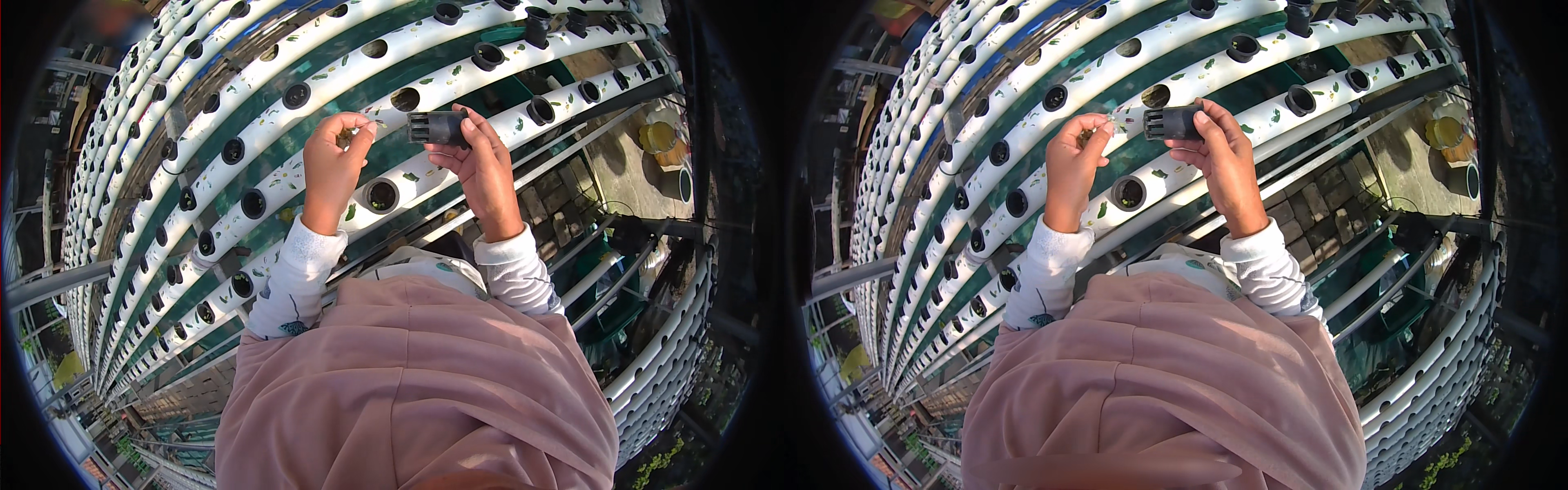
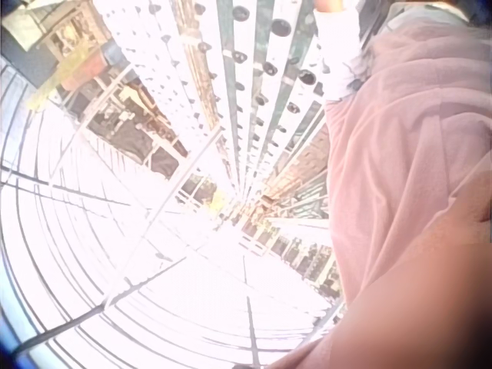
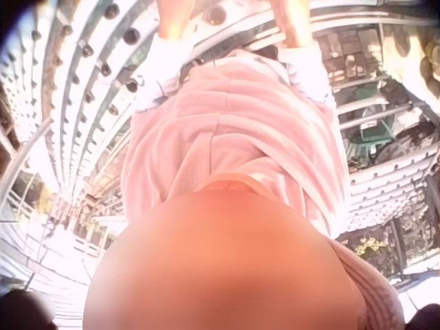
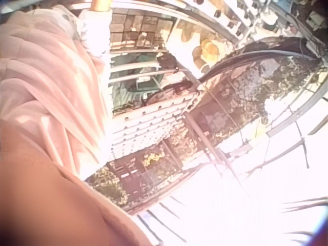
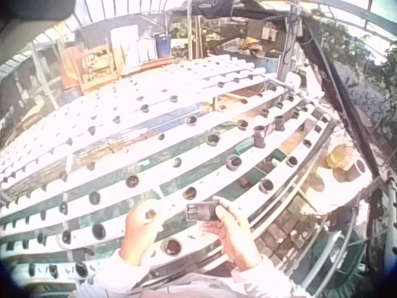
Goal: Harvesting small plants from hydroponic pipes by removing the net pots and extracting the seedlings.
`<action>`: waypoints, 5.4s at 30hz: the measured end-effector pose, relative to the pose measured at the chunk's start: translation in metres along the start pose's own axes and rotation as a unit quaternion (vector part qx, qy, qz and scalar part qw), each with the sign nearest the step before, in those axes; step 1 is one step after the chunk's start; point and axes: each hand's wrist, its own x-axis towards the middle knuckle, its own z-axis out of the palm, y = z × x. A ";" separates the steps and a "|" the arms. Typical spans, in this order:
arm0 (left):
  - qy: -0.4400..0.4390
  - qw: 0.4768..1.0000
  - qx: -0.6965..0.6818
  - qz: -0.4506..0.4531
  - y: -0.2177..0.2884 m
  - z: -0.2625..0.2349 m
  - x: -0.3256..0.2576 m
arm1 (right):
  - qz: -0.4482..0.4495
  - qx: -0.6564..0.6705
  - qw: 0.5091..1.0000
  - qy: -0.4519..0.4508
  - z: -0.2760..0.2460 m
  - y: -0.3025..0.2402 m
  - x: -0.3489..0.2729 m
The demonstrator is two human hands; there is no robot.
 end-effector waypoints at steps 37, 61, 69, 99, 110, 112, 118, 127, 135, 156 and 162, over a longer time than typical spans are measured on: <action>-0.073 0.902 -0.418 -0.083 0.008 -0.041 -0.007 | -0.272 -0.626 0.727 -0.073 0.026 -0.009 0.101; 0.024 0.919 -0.392 0.013 0.035 0.050 -0.010 | -0.245 -0.430 0.841 -0.216 -0.001 -0.053 0.065; 0.066 0.962 -0.091 0.249 0.042 0.136 0.006 | -0.013 -0.053 0.975 -0.214 -0.028 -0.068 0.048; 0.130 0.921 0.200 0.309 0.050 0.212 -0.024 | -0.009 0.089 0.981 -0.172 -0.125 -0.086 0.058; 0.102 0.992 0.000 0.068 0.042 0.211 -0.037 | -0.017 -0.025 0.982 -0.187 -0.124 -0.081 0.046; 0.101 0.993 -0.028 0.053 0.042 0.212 -0.039 | -0.044 -0.047 0.983 -0.171 -0.124 -0.079 0.044; 0.050 0.994 -0.078 0.057 0.044 0.211 -0.036 | -0.116 -0.119 0.971 -0.171 -0.127 -0.079 0.043; 0.035 0.993 -0.111 0.002 0.042 0.209 -0.030 | -0.056 -0.070 0.981 -0.173 -0.127 -0.084 0.048; 0.068 0.997 -0.024 0.039 0.033 0.209 -0.026 | -0.097 -0.154 0.968 -0.172 -0.127 -0.085 0.048; 0.048 0.984 -0.167 0.029 0.029 0.206 -0.031 | -0.122 -0.155 0.962 -0.189 -0.126 -0.079 0.051; 0.051 0.987 -0.141 0.055 0.023 0.204 -0.034 | -0.062 -0.126 0.975 -0.174 -0.126 -0.081 0.053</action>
